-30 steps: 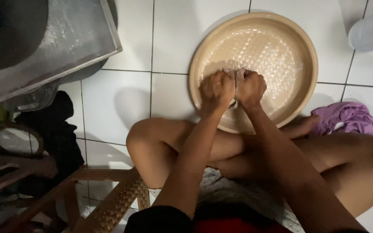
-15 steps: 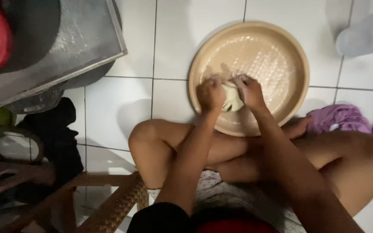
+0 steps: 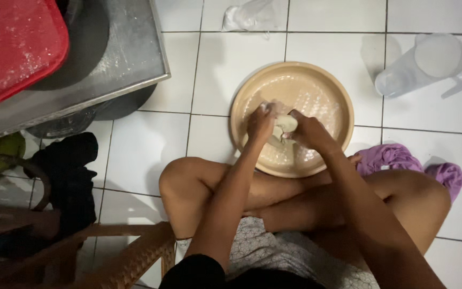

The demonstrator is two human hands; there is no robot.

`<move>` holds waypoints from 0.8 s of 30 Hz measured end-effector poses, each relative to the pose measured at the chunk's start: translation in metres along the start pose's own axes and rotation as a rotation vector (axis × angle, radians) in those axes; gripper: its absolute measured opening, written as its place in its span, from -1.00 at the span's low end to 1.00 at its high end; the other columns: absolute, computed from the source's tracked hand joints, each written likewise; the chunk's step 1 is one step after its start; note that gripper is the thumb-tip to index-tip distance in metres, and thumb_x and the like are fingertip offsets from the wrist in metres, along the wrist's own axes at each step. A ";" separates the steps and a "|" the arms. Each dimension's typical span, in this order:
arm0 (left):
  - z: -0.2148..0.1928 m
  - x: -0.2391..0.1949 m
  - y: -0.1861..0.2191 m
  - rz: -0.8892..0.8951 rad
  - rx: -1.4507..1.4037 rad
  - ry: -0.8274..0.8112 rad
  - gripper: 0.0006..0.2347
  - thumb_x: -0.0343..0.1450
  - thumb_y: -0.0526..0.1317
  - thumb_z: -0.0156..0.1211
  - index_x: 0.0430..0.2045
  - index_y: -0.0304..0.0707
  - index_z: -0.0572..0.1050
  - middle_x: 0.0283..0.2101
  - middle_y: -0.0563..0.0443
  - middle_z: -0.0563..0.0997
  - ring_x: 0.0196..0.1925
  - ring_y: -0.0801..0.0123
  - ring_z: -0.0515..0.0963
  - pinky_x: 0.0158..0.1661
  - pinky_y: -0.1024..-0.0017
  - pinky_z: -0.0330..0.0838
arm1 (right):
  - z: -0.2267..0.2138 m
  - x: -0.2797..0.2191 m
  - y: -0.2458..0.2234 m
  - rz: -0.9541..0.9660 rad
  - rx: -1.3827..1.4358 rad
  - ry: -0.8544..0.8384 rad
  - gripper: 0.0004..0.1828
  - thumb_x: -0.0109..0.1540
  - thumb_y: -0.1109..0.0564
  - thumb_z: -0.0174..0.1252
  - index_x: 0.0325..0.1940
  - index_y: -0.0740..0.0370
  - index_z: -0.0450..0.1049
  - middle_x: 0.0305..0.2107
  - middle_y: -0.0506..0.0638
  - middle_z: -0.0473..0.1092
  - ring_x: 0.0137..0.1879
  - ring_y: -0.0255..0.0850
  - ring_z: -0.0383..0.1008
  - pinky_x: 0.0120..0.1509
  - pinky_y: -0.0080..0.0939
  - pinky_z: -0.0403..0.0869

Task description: The person sits cross-legged and repeatedly scrubs and wrings a white cloth in a shallow basin of soapy water. The hands work the cloth by hand without tools, keeping it submerged and agitated in the basin.

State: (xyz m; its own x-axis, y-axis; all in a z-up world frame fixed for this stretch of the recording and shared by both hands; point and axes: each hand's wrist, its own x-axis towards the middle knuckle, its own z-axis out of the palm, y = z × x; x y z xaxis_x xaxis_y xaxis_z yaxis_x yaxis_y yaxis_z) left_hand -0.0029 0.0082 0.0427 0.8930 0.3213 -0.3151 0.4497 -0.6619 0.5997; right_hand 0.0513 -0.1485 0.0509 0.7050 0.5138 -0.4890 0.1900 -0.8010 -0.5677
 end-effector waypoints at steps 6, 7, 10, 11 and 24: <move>-0.047 0.002 0.020 -0.171 -0.129 -0.473 0.06 0.20 0.59 -0.24 0.25 -0.54 0.39 0.34 -0.47 0.40 0.42 -0.18 0.37 0.37 0.06 0.22 | 0.018 0.000 -0.012 -0.048 -0.183 0.056 -0.41 0.14 -0.04 0.38 0.24 -0.11 0.42 -0.09 0.17 0.57 0.18 0.18 0.56 0.28 0.22 0.48; -0.047 0.004 0.019 -0.174 -0.128 -0.474 0.06 0.20 0.59 -0.24 0.25 -0.54 0.39 0.34 -0.47 0.40 0.42 -0.18 0.37 0.37 0.06 0.22 | 0.023 -0.002 -0.008 -0.049 -0.181 0.053 -0.41 0.14 -0.04 0.38 0.24 -0.11 0.42 -0.09 0.17 0.57 0.18 0.18 0.56 0.28 0.22 0.48; -0.048 0.010 0.011 -0.167 -0.184 -0.630 0.20 0.14 0.63 -0.20 0.35 -0.70 0.19 0.44 -0.59 0.18 0.52 -0.27 0.15 0.47 -0.02 0.00 | 0.034 -0.007 -0.001 -0.082 -0.166 0.158 -0.59 0.20 -0.03 0.32 0.11 -0.01 0.49 -0.17 0.10 0.57 0.11 0.14 0.58 0.22 0.22 0.51; -0.049 0.010 0.007 -0.121 -0.141 -0.654 0.15 0.18 0.58 -0.15 0.34 -0.71 0.20 0.43 -0.61 0.20 0.51 -0.32 0.15 0.47 -0.04 0.00 | 0.035 -0.011 -0.002 -0.112 -0.186 0.188 -0.61 0.20 -0.01 0.32 0.08 0.02 0.47 -0.18 0.07 0.54 0.10 0.11 0.58 0.21 0.17 0.52; -0.046 0.038 -0.008 0.111 0.311 -0.799 -0.06 0.20 0.44 0.23 0.13 -0.64 0.42 0.18 -0.51 0.51 0.30 -0.18 0.49 0.25 0.07 0.40 | 0.047 0.003 0.009 -0.245 -0.043 0.072 -0.28 0.15 0.26 0.34 0.34 0.14 0.19 -0.03 0.28 0.34 0.13 0.43 0.46 0.25 0.35 0.46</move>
State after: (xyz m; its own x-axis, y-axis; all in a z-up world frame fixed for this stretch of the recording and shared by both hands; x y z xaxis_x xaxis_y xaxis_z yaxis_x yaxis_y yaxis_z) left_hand 0.0277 0.0565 0.0597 0.6003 -0.2514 -0.7593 0.2315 -0.8541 0.4658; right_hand 0.0232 -0.1393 0.0131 0.6807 0.6722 -0.2913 0.3889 -0.6685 -0.6339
